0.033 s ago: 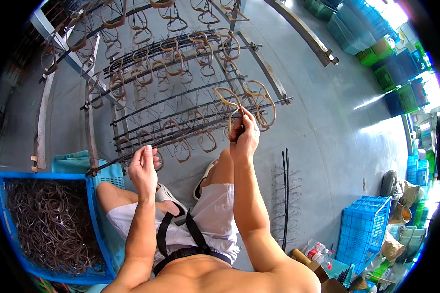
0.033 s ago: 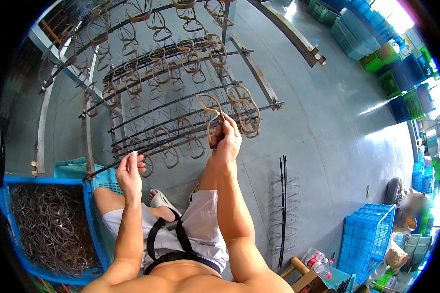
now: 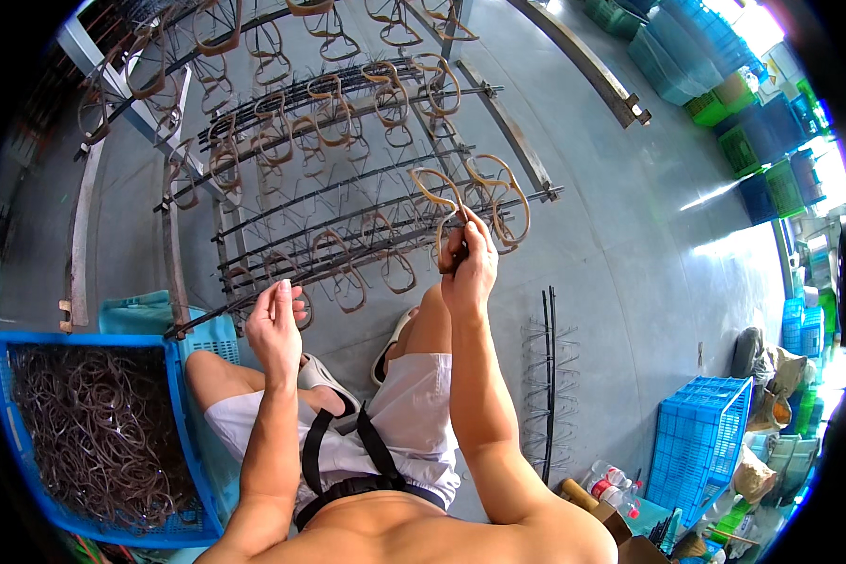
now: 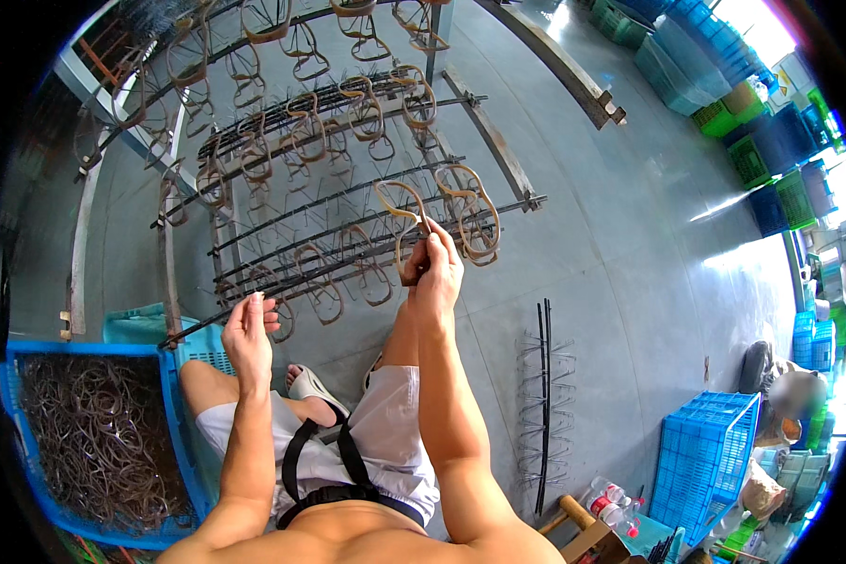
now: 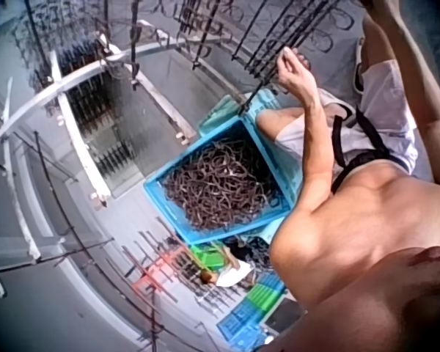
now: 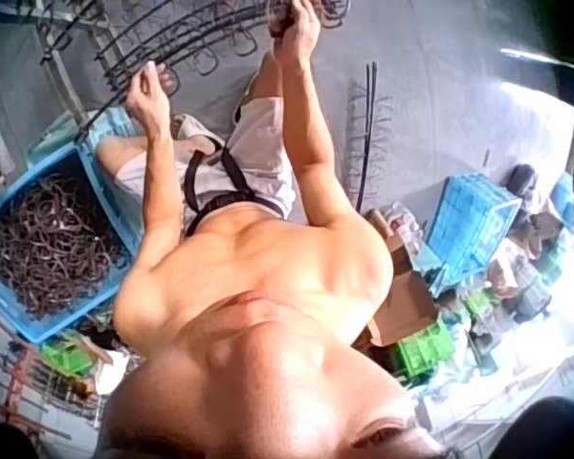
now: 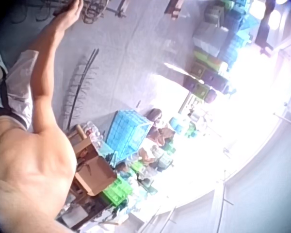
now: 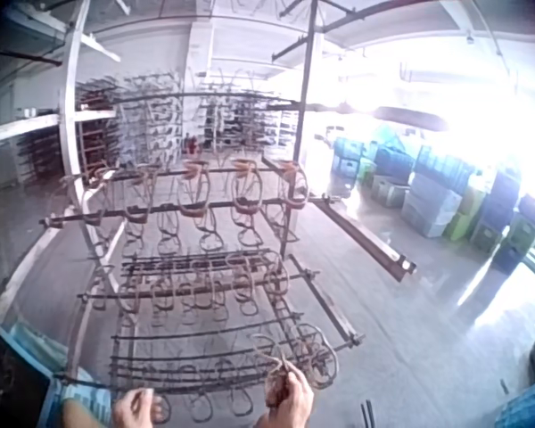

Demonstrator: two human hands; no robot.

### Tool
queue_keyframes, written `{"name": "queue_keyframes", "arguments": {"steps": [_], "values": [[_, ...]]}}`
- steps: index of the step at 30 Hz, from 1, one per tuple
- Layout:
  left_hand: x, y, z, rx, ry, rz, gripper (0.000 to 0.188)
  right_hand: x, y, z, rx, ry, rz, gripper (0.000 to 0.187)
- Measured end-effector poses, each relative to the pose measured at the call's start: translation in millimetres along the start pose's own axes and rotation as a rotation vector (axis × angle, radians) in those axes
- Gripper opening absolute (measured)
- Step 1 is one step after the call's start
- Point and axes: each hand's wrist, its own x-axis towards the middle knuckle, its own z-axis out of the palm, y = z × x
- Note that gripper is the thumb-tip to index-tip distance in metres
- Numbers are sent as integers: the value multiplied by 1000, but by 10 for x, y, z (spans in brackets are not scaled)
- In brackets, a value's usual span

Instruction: The person repeatedly picks metal hoops from a blue basket and threads them onto horizontal rods of a metal rack. The person works one at a time, placing each hoop onto the rack and occasionally adjusting the rack's position.

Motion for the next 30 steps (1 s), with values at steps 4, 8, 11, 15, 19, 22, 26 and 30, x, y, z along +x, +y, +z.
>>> {"name": "queue_keyframes", "arguments": {"steps": [4, 8, 11, 15, 19, 22, 26, 30], "values": [[-5, 12, -11, -54, -43, -8, 28, -107, 11, -64, -177, -143, -58, 30], [3, 21, 0, -88, -77, -6, 30, -142, -10, -56, -446, -172, -125, 30], [35, 31, 8, -117, -93, -7, 30, -123, -45, -71, -568, -224, -146, 30], [44, 29, -3, -103, -96, -4, 30, -100, -85, -72, -683, -228, -227, 30], [33, 7, -37, -125, -103, -14, 31, -71, -91, -100, -706, -198, -223, 29], [38, 14, -62, -133, -101, -26, 31, -53, -91, -81, -592, -158, -182, 29], [38, -7, -79, -138, -113, -42, 31, -50, -61, -91, -593, -165, -208, 30], [26, 46, -50, -143, -128, -27, 30, -111, -90, -67, -650, -176, -183, 31]]}}
